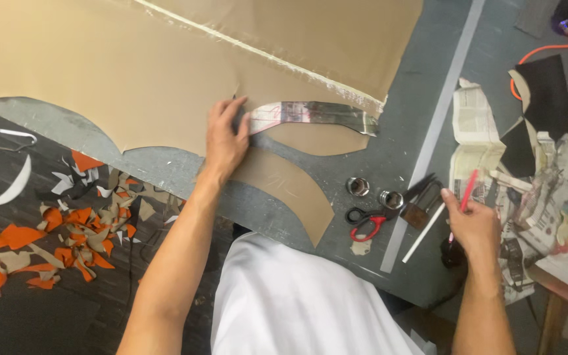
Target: The person cuts a curved piece of beige material using scissors, then uses a newspaper template to trace and cut a matching shape from white paper. They secure the template with metal weights and trim the paper along the template's edge.
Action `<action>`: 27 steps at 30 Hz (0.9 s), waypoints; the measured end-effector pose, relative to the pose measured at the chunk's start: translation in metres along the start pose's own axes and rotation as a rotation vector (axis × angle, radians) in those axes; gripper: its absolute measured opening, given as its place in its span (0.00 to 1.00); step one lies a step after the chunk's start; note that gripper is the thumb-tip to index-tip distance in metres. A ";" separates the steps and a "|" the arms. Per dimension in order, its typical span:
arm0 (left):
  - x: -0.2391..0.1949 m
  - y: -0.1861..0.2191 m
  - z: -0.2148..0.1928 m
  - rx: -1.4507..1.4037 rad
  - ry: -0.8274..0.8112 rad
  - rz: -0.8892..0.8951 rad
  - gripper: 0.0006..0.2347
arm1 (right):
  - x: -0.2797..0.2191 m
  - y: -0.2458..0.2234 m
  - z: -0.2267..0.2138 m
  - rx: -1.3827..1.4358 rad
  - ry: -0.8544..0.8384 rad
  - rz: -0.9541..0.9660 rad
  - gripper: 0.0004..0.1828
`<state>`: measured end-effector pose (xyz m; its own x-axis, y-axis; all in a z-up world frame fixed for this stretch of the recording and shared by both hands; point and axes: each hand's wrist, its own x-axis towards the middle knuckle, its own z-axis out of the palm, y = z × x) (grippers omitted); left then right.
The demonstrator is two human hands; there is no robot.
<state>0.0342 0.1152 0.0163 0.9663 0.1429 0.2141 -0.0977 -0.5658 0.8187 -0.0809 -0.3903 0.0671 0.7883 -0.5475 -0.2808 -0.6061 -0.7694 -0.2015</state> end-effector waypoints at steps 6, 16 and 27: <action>-0.070 0.011 -0.020 0.261 0.146 -0.084 0.17 | -0.035 -0.010 -0.016 0.050 0.215 -0.197 0.26; -0.114 0.012 -0.022 0.271 0.114 -0.199 0.29 | -0.124 -0.094 -0.008 0.425 -0.189 -0.494 0.09; -0.068 0.031 -0.038 -0.442 -0.578 -0.333 0.10 | -0.180 -0.191 0.031 0.597 -0.230 -0.532 0.28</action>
<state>-0.0434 0.1188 0.0468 0.9200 -0.2642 -0.2894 0.2492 -0.1756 0.9524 -0.1099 -0.1345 0.1267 0.9834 -0.0290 -0.1792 -0.1638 -0.5668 -0.8074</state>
